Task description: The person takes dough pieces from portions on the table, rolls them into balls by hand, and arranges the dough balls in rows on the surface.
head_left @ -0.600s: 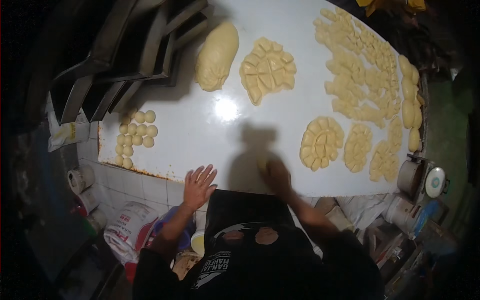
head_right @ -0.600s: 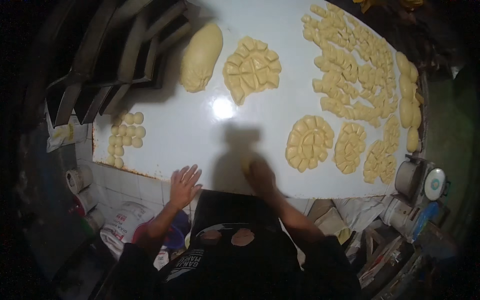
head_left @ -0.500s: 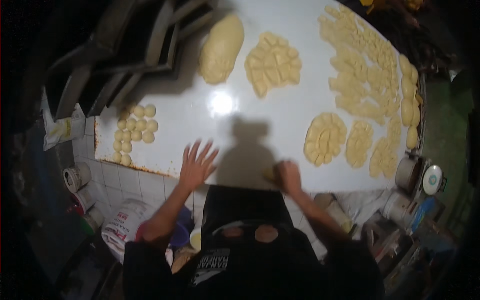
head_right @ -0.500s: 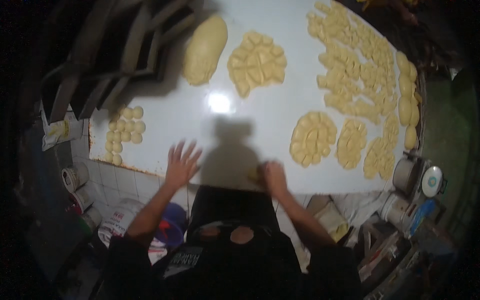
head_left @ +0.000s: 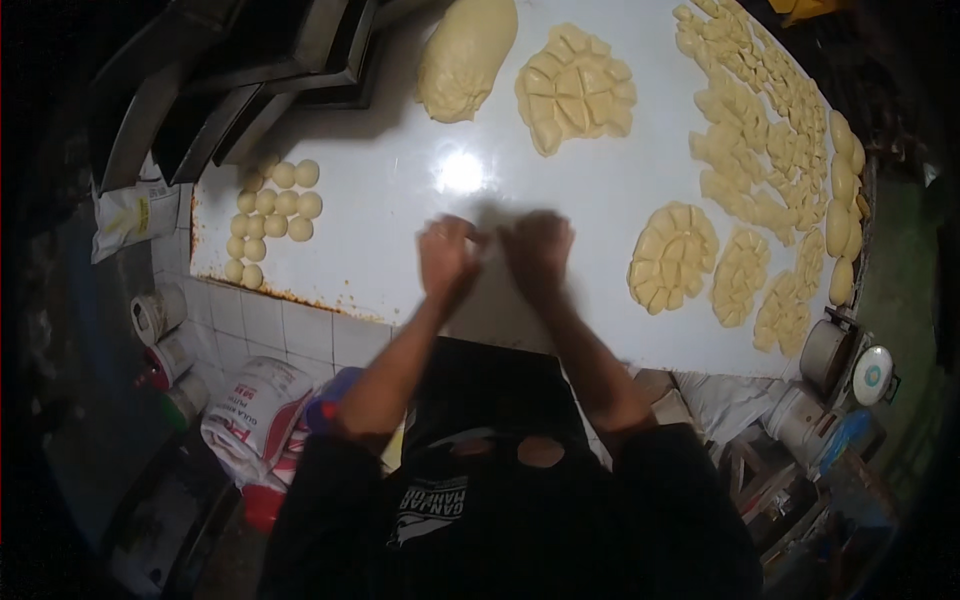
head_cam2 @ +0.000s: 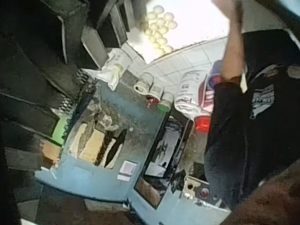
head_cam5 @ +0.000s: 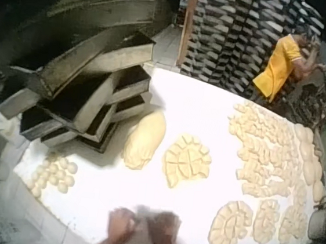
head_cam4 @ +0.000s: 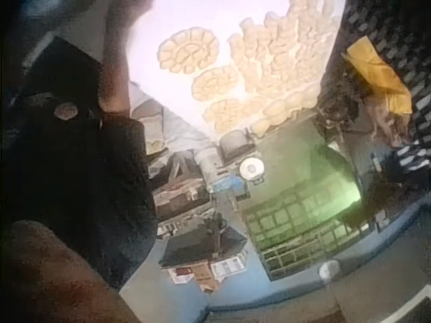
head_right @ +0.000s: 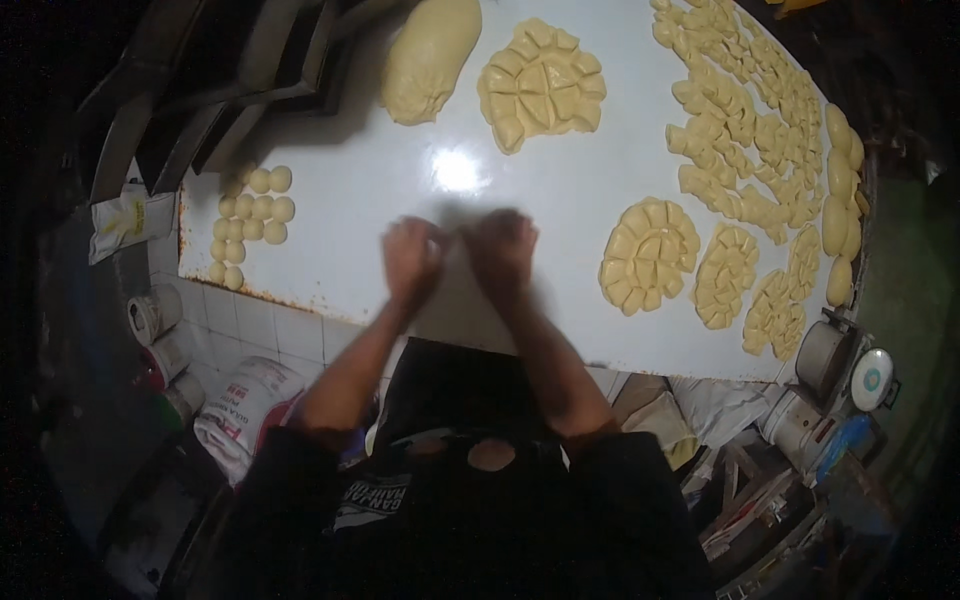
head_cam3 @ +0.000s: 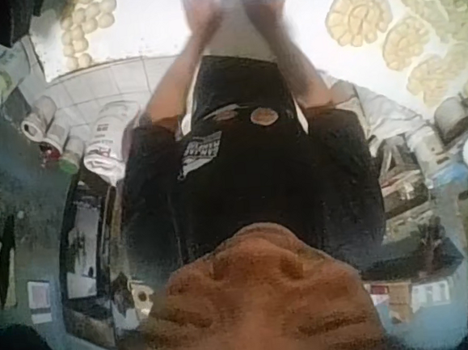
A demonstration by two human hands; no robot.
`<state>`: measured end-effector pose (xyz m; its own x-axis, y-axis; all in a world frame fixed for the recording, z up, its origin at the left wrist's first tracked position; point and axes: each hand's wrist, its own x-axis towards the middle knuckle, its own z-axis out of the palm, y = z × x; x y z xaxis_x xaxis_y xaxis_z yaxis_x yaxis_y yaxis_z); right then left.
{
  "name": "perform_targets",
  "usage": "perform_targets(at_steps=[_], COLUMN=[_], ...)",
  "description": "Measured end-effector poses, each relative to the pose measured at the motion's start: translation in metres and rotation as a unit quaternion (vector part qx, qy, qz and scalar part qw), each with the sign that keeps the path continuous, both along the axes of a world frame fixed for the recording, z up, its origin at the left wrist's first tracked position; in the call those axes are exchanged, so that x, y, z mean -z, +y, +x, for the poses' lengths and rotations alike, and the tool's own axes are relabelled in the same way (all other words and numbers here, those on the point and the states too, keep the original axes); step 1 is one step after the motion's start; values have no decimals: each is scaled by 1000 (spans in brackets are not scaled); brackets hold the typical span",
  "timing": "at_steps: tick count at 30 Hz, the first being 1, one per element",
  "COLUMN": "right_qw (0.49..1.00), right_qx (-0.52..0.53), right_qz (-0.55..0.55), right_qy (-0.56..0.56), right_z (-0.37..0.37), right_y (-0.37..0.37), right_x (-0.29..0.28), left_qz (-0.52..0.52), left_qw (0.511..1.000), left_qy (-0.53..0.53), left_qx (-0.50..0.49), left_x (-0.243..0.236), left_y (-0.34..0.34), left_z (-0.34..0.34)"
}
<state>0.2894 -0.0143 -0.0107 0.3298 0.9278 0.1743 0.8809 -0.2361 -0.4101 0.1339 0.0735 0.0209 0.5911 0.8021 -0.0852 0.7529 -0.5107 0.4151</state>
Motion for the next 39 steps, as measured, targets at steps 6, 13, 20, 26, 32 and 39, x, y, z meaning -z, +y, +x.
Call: perform_targets(at_steps=[6, 13, 20, 26, 32, 39], right_qw=[973, 990, 964, 986, 962, 969], right_qx=[-221, -95, -99, -122, -48, -160], right_qz=[-60, 85, 144, 111, -104, -49], right_qy=[35, 64, 201, -19, 249, 184], right_z=[59, 5, 46, 23, -42, 27], right_y=[-8, -37, 166, 181, -45, -80], right_x=[-4, -26, -81, -35, -45, -61], left_qz=[83, -170, 69, 1, 166, -114], left_qw=[988, 968, 990, 977, 963, 989], left_qy=[-88, -181, -121, -197, -206, -13], left_qx=[96, 33, 0, 84, 44, 91], left_x=[44, 31, -10, 16, -26, 18], left_y=[-2, -38, 24, 53, 209, -39], left_z=[-127, -76, -61, -120, 28, -97])
